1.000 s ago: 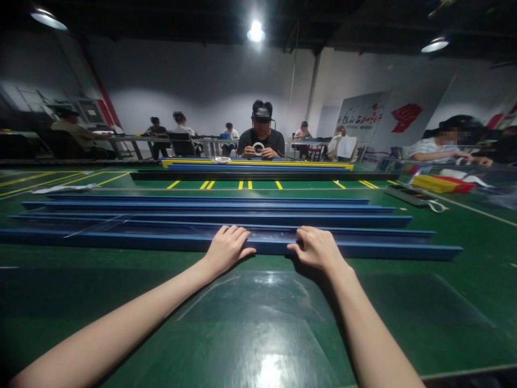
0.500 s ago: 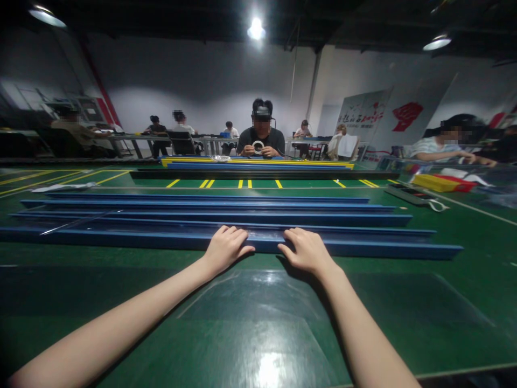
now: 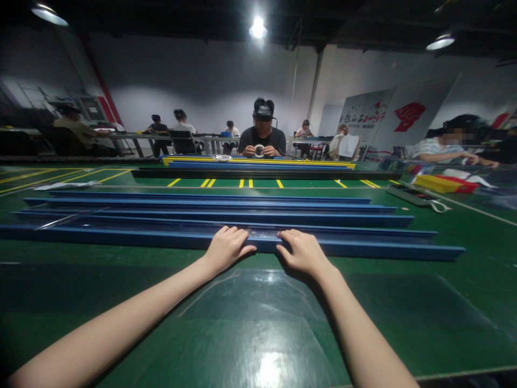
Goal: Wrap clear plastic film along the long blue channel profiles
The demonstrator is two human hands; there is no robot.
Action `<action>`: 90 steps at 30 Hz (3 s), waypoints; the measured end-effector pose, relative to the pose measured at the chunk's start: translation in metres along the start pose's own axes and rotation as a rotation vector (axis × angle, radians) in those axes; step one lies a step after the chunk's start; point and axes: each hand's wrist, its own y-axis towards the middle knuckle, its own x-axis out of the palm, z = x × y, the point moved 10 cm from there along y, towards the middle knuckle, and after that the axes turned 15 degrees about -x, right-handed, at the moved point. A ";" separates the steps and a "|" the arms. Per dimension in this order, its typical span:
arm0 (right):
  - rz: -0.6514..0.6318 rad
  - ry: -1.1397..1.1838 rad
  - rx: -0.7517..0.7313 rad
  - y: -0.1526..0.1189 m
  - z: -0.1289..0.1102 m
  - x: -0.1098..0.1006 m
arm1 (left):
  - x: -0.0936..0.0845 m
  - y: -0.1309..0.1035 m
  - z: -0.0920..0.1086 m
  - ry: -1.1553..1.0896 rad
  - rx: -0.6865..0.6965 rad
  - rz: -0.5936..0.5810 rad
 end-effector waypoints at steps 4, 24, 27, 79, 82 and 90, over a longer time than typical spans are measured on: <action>0.000 -0.001 -0.015 0.001 -0.002 0.000 | 0.000 0.000 0.000 0.004 -0.005 0.001; 0.025 -0.012 -0.068 0.006 -0.010 0.000 | 0.000 0.000 -0.001 -0.001 -0.015 0.003; 0.033 -0.033 -0.070 0.006 -0.012 -0.002 | 0.000 0.000 -0.002 -0.002 -0.022 0.000; 0.025 -0.279 -0.125 0.019 -0.030 -0.006 | -0.002 0.003 -0.004 -0.027 -0.070 -0.044; 0.003 -0.286 -0.115 0.020 -0.029 -0.006 | -0.002 0.002 -0.003 -0.034 -0.053 -0.040; -0.044 -0.268 -0.056 0.015 -0.018 -0.010 | 0.000 0.000 0.000 -0.045 0.007 -0.026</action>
